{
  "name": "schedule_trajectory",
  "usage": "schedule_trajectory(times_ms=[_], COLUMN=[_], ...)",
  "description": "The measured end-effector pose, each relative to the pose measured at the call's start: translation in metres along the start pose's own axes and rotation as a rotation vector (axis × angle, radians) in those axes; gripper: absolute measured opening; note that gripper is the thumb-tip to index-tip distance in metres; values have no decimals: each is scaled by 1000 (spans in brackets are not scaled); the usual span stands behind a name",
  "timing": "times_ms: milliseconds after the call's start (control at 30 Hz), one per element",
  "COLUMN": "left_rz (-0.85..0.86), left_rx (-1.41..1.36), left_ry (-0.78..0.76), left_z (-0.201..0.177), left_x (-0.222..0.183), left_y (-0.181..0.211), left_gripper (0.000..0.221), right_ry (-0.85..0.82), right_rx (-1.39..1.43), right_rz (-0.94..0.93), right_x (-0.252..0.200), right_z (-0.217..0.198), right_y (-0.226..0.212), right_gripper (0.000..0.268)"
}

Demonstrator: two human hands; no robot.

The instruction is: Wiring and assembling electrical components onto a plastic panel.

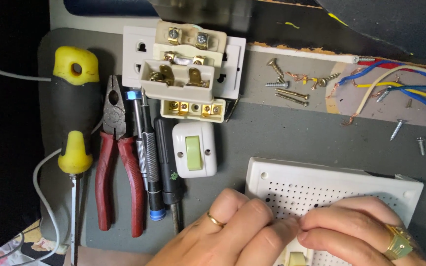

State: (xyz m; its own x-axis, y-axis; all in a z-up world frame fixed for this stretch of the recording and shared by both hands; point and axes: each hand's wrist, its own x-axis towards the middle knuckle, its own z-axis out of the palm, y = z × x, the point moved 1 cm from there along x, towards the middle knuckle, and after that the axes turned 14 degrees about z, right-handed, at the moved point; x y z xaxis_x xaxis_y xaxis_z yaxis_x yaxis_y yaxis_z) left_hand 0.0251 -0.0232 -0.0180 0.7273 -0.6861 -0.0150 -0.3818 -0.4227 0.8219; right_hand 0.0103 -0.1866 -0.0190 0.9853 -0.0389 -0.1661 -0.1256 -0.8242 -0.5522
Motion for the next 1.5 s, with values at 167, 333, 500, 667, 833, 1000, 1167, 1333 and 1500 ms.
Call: schedule_trajectory(times_ms=[167,333,500,667,833,1000,1167,1333,1500], left_rz=[-19,-17,-21,-19,-15,39,38,23,17], left_rx=[16,31,20,43,27,37,61,73,34], left_ry=[-41,-59,-51,-39,-44,-61,-62,-35,-31], left_z=[1,0,-2,-1,0,1,1,3,3], left_x=[-1,-1,1,1,1,-1,-2,-2,-1], left_y=[-1,1,2,2,2,-2,-2,-1,0], left_gripper=[31,31,30,29,28,28,30,31,31], right_ry=[3,-53,16,2,0,48,50,121,128], right_rx=[24,-14,64,75,91,113,115,118,117], right_rz=[23,-6,10,-15,-46,-27,-33,-7,25], right_x=[0,-3,0,0,0,1,0,2,0], right_z=[-1,-5,-2,-2,-1,1,2,4,7], right_y=[-2,3,-3,2,3,0,1,-8,-8], right_gripper=[28,33,29,30,29,28,28,27,27])
